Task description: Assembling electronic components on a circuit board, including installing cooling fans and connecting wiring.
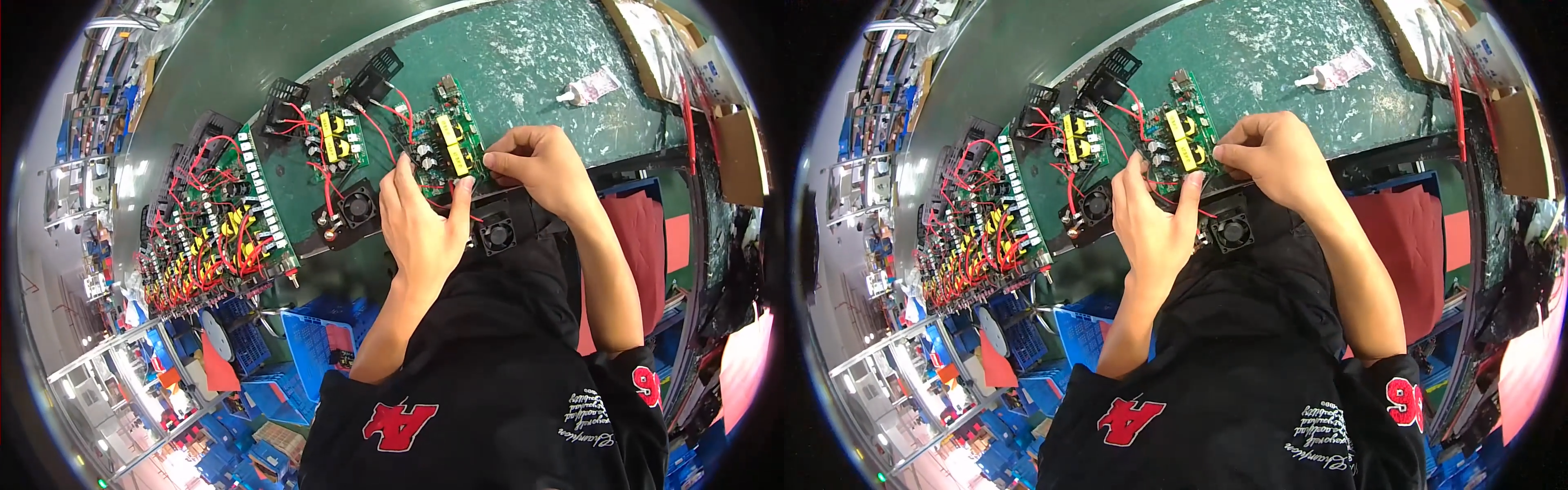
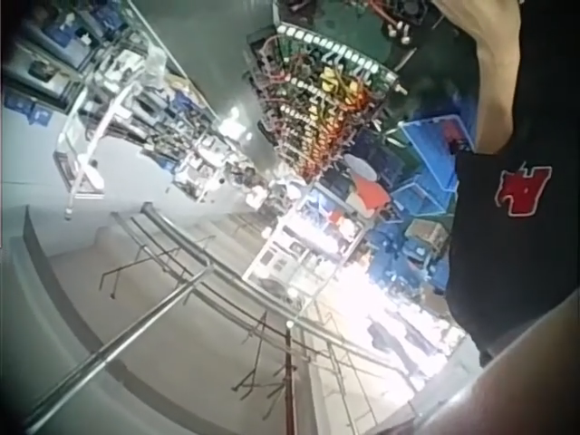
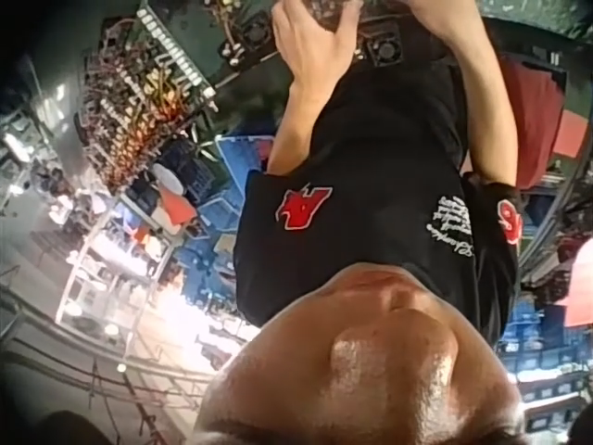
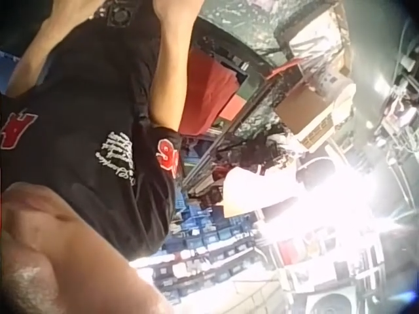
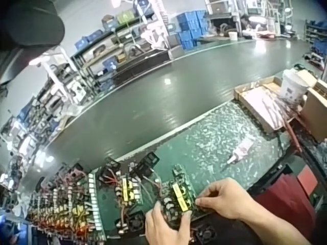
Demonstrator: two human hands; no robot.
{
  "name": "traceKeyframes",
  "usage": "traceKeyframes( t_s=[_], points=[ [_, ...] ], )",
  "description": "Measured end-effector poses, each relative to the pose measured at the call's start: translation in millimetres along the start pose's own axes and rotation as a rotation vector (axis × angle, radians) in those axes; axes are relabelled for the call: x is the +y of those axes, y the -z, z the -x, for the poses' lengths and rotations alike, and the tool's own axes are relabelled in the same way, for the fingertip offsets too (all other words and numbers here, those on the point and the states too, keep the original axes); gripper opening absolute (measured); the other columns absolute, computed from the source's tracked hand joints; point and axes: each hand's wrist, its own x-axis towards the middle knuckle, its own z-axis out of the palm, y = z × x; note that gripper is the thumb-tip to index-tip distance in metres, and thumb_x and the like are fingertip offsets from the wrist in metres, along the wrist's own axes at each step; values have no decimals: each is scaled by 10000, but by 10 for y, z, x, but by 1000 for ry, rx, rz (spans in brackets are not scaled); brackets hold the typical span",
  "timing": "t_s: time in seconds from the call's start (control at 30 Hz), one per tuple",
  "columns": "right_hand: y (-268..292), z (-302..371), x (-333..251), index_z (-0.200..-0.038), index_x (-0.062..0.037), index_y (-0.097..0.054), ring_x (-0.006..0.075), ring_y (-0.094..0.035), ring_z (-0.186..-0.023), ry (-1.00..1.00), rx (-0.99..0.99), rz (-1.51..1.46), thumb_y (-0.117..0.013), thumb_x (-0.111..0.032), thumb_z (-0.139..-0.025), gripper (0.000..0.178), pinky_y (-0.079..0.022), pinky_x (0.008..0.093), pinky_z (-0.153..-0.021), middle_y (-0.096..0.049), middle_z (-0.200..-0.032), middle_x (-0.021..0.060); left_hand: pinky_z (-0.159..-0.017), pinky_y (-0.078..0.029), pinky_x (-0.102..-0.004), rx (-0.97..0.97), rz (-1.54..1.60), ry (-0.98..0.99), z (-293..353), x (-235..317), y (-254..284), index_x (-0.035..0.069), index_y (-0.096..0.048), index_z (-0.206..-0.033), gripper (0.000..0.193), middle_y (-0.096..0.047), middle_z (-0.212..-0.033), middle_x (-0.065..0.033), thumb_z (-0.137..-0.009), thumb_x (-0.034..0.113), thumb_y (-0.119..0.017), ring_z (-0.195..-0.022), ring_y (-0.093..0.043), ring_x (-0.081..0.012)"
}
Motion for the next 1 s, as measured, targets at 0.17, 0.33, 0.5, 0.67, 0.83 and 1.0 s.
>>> traceKeyframes(
  t_s=[0.17, 0.33, 0.5, 0.67, 0.83, 1.0],
  points=[
    [-23, 19, -36, -819, 46, -679, 73, -580, -635, 19, 37, 71, -712, -82, -864, 140, -483, 227, -591, -643, -701, 24, -925, -446, -464, 23, -7, -18, 22, -32, -23, -98, -452, -1295, 728, -533, -1165, -250, -829, 389, -728, -1075, -551, -405],
    [-48, 37, -87, -807, 47, -685, 77, -577, -618, 42, 65, 165, -723, -96, -845, 153, -467, 237, -572, -639, -667, 30, -915, -452, -460, 20, -27, -25, 7, -26, -34, -100, -452, -1299, 735, -539, -1160, -248, -836, 406, -715, -1067, -554, -402],
    [-88, 68, -162, -791, 49, -687, 91, -594, -617, 73, 109, 285, -726, -114, -832, 172, -467, 250, -568, -634, -635, 38, -909, -454, -461, 47, -24, -49, 17, -34, -32, -102, -464, -1288, 725, -546, -1148, -246, -836, 406, -714, -1055, -559, -400],
    [6, -26, -123, -882, 58, -692, 94, -623, -677, 43, 71, 194, -684, -145, -888, 204, -519, 244, -633, -681, -766, 58, -898, -461, -456, 107, -47, -103, 15, -74, -66, -105, -477, -1282, 720, -553, -1137, -239, -833, 403, -719, -1038, -565, -393],
    [-1, -104, -119, -950, 60, -699, 92, -633, -729, 16, 42, 63, -670, -129, -904, 197, -539, 241, -679, -682, -808, 52, -886, -470, -443, 108, -68, -114, 34, -54, -64, -108, -483, -1294, 735, -557, -1139, -224, -827, 404, -728, -1026, -570, -385],
    [-7, -148, -66, -954, 57, -707, 91, -633, -726, -6, 9, 7, -699, -139, -892, 205, -533, 235, -678, -686, -811, 51, -863, -481, -434, 135, -70, -127, 43, -91, -82, -106, -494, -1294, 738, -560, -1120, -207, -818, 400, -741, -1005, -576, -369]
  ],
)
